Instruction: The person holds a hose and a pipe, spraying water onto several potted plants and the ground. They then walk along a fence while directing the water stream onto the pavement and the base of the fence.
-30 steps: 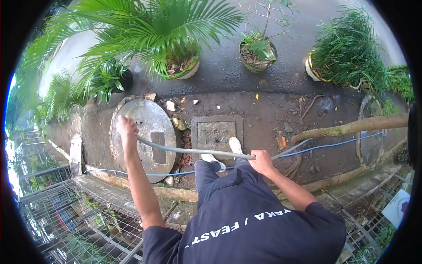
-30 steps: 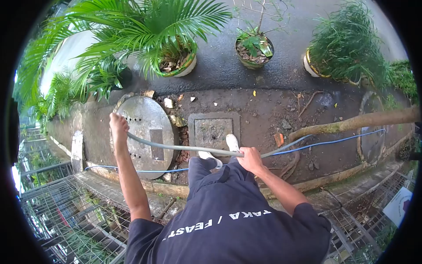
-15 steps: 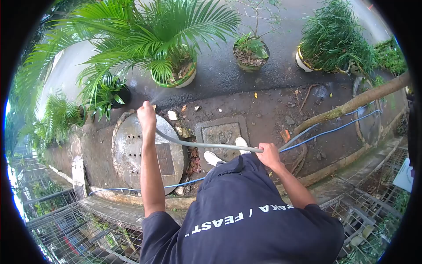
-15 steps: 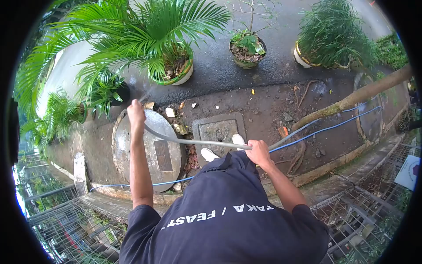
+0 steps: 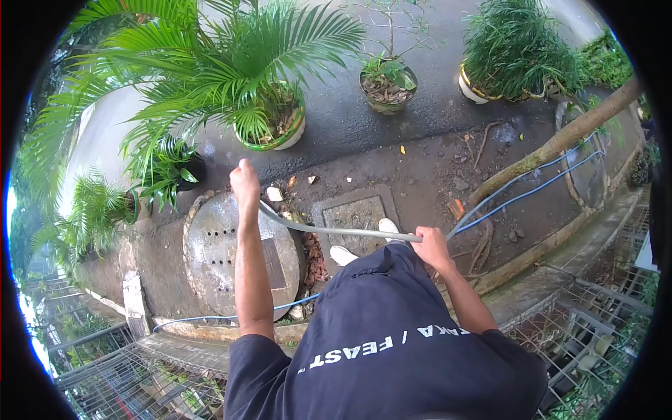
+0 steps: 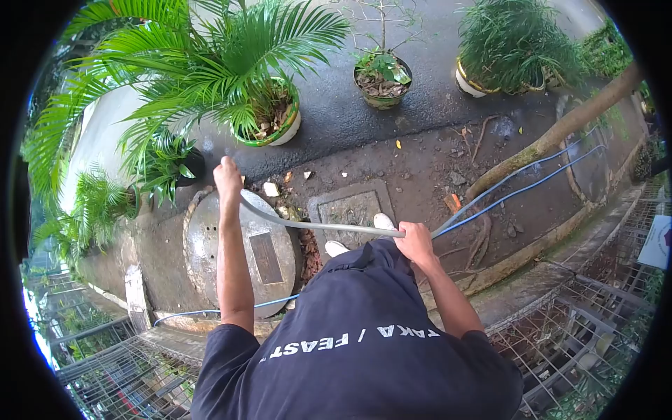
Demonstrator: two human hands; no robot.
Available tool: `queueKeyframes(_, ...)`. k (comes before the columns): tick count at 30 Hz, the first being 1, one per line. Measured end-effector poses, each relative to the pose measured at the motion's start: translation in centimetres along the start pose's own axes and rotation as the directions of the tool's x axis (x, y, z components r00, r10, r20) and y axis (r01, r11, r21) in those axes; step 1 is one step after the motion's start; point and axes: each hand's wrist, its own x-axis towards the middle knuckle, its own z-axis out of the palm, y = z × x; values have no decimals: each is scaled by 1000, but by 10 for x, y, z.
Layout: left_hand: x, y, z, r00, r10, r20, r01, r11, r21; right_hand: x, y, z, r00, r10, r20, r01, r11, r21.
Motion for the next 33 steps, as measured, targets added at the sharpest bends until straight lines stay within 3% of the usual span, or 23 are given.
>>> queueKeyframes(3, -15, -5, 11, 999, 10, 50, -18, 986, 165, 6, 13, -8, 998, -62, 13, 62, 998, 0)
queueKeyframes(5, -27, 44, 1, 971, -179, 161, 213, 951, -223, 10, 19, -13, 995, -101, 6, 101, 995, 13)
queueKeyframes(10, -60, 155, -29, 982, -90, 166, 176, 760, -626, 26, 34, -27, 998, -55, -12, 56, 997, 55)
queueKeyframes(12, -58, 146, -19, 985, -64, 161, 145, 812, -566, 32, 39, -30, 998, -69, -13, 70, 996, 55)
queueKeyframes(16, -56, 76, 42, 973, -183, 144, 200, 973, -112, 38, 49, -41, 991, -134, 25, 133, 991, 9)
queueKeyframes(18, -48, 42, 60, 966, -217, 139, 225, 973, -48, 44, 64, -42, 985, -160, 68, 161, 987, 3)
queueKeyframes(20, -65, 79, 55, 963, -192, 188, 221, 964, -149, 41, 74, -42, 978, -195, 76, 192, 980, 44)
queueKeyframes(26, -71, 179, 14, 990, -14, 142, 89, 837, -540, 44, 72, -60, 989, -143, 25, 141, 986, 89)
queueKeyframes(29, -62, 152, 39, 994, -56, 93, 86, 927, -364, 48, 68, -63, 989, -147, -15, 148, 984, 104)
queueKeyframes(33, -58, 88, 70, 985, -141, 102, 153, 980, -125, 44, 75, -62, 982, -180, 61, 176, 983, 60)
